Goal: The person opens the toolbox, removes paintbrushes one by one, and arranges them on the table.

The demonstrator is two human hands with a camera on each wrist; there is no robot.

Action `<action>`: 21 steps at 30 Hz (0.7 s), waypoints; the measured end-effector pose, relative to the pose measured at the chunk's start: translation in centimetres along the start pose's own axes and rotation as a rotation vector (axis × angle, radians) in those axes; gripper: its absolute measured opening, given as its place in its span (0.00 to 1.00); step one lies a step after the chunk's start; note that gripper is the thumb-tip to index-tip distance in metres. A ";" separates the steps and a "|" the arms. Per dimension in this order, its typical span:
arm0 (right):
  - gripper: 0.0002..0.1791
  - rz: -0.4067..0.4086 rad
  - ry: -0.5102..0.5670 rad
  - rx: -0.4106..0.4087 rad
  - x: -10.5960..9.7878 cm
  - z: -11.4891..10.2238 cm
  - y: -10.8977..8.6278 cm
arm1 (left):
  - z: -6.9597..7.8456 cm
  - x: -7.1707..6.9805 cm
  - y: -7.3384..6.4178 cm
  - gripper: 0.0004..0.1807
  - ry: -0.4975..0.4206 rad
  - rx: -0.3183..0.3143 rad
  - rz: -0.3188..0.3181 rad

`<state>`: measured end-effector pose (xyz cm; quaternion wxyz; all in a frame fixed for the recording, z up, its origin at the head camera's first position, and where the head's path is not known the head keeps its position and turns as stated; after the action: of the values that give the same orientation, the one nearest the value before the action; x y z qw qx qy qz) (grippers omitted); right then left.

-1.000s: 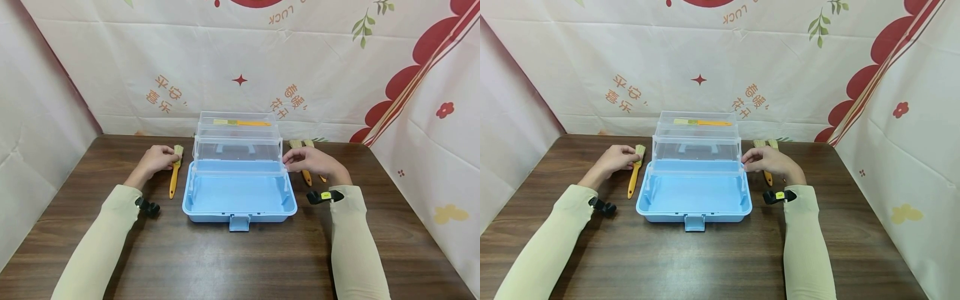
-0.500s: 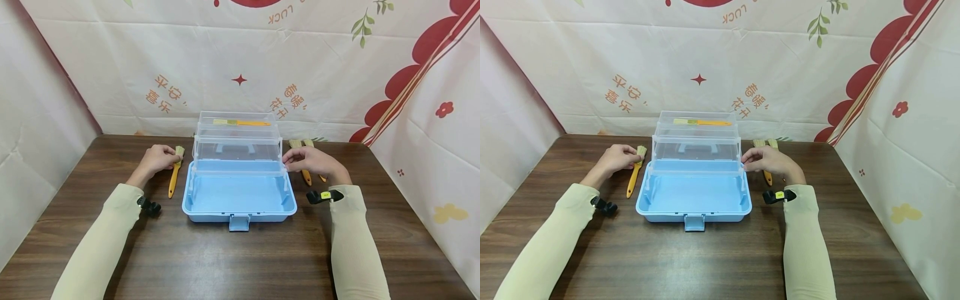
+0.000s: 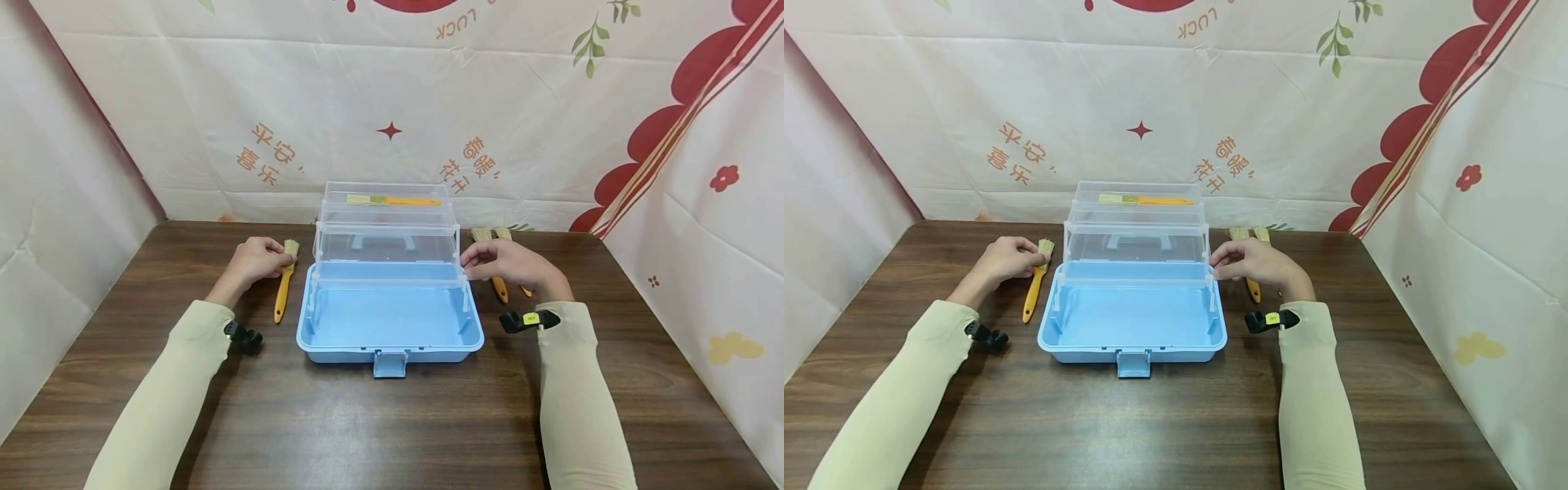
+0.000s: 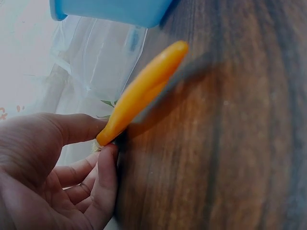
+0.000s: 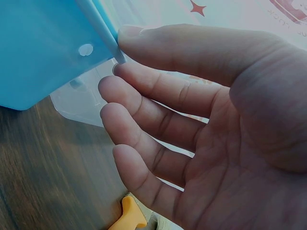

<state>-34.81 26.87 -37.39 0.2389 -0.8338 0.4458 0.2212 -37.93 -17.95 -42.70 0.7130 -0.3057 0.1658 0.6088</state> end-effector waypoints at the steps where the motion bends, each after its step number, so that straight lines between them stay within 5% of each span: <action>1: 0.15 0.000 0.000 0.001 0.0 0.0 0.0 | 0.0 0.0 0.0 0.22 -0.002 -0.001 0.001; 21: 0.15 -0.011 0.004 -0.006 0.1 -0.3 0.0 | -0.4 -0.3 -0.2 0.21 -0.043 -0.002 0.011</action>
<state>-34.70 26.68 -37.22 0.2366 -0.8374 0.4411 0.2194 -37.77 -18.44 -42.82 0.7129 -0.2923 0.1513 0.6192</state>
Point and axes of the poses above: each hand's wrist, its own y-axis towards the middle knuckle, its own x-axis out of the palm, z = x × y, the point moved 10 cm from there along y, towards the middle knuckle, and after that the axes turned 3 degrees about -z, right-handed, at the moved point
